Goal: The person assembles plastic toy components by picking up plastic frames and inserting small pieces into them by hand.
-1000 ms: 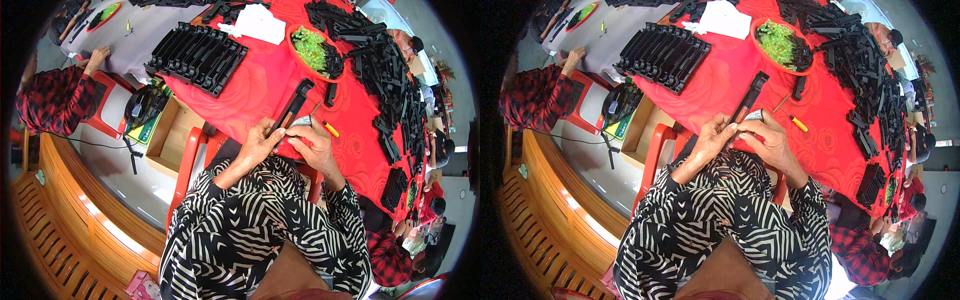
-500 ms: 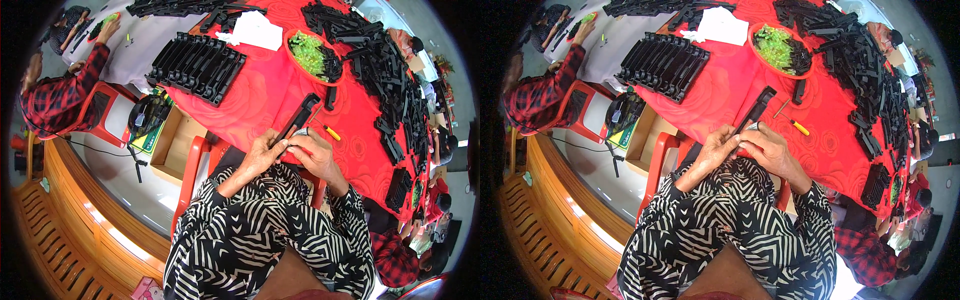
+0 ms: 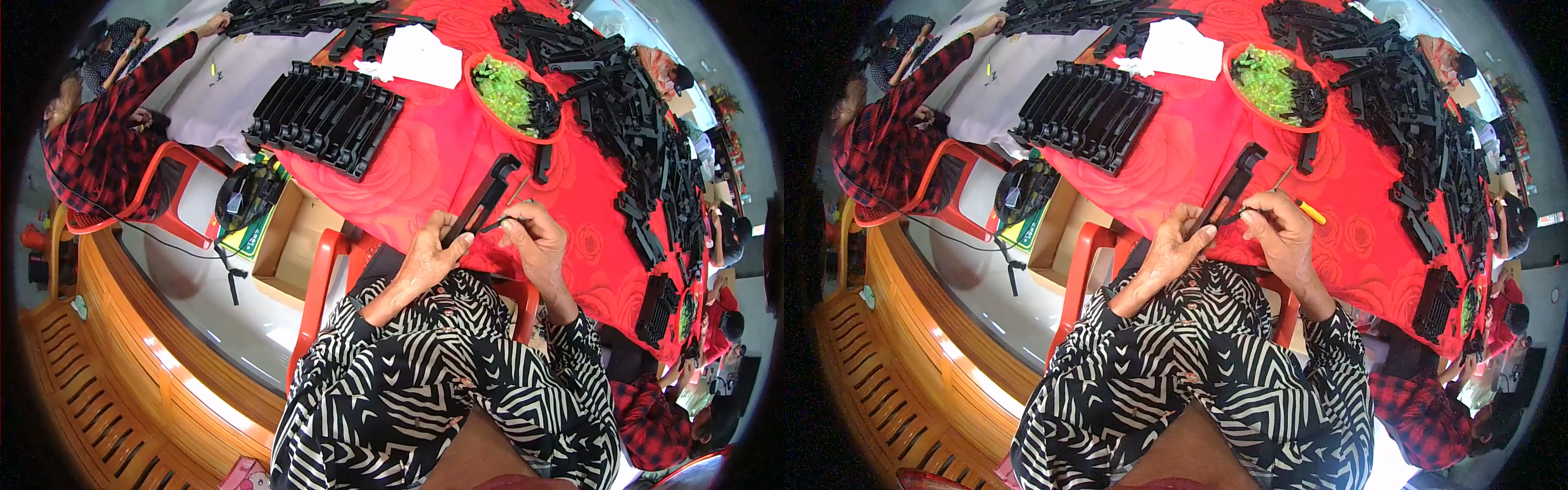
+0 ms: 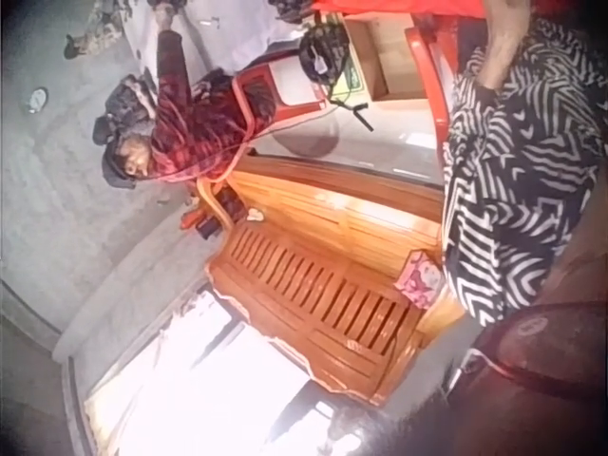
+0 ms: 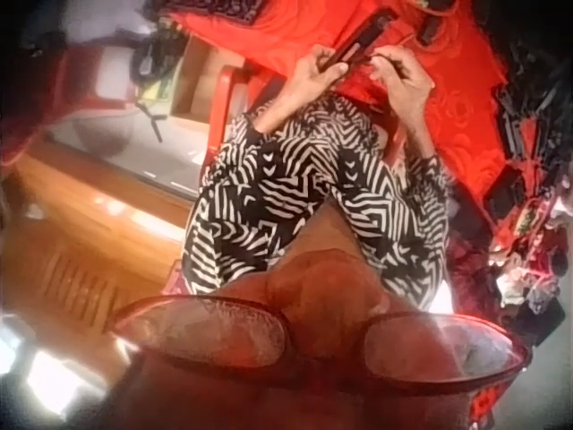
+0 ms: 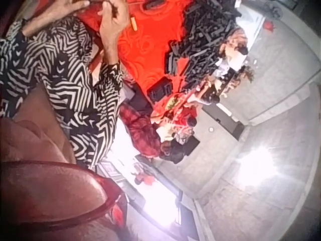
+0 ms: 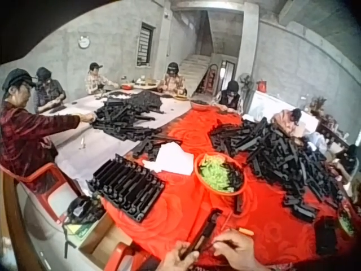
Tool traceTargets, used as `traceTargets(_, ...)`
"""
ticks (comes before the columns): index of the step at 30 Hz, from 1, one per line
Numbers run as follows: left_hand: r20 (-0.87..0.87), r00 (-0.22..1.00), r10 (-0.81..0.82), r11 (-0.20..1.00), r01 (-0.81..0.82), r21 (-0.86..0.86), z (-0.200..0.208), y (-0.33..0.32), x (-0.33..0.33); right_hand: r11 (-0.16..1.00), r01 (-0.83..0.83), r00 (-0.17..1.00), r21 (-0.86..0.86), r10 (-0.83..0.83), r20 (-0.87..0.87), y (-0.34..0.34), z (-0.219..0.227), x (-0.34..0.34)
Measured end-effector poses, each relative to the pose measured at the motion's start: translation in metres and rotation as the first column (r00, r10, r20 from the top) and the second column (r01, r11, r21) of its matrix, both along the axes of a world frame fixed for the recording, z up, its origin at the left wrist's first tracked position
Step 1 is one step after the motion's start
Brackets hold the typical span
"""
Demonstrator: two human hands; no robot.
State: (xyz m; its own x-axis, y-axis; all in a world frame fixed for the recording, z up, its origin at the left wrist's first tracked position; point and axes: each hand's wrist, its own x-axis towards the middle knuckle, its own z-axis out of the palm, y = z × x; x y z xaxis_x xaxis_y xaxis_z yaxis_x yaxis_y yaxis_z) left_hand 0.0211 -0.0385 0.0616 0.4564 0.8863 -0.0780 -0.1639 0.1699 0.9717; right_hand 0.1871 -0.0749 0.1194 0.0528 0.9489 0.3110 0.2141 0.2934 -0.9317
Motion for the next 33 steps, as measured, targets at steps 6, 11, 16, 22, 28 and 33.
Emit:
traceTargets(6,0.001,1.0,-0.009,0.999,0.009,0.051,-0.004,0.001,0.003,0.998,0.065,0.993,-0.003,-0.065,0.098,-0.004,-0.012,0.01)
traceTargets(11,-0.055,0.998,-0.032,0.996,0.036,0.078,-0.004,0.001,-0.001,0.985,0.157,0.967,0.078,-0.169,0.191,-0.005,-0.001,0.006)
traceTargets(16,-0.025,0.999,-0.023,0.992,0.026,0.122,-0.002,0.0,0.001,0.955,0.2,0.931,0.217,-0.254,0.261,-0.004,-0.003,0.012)
traceTargets(22,-0.053,0.999,0.009,0.979,0.002,0.206,-0.003,0.0,0.001,0.956,0.242,0.941,0.165,-0.273,0.202,-0.002,-0.001,0.011)
traceTargets(28,-0.119,0.993,0.002,0.977,0.024,0.21,0.004,-0.002,0.001,0.959,0.238,0.911,0.153,-0.275,0.309,-0.001,-0.005,0.012)
traceTargets(33,-0.163,0.986,0.022,0.971,0.018,0.24,0.002,-0.002,0.001,0.951,0.258,0.88,0.173,-0.305,0.363,-0.001,-0.003,0.007)
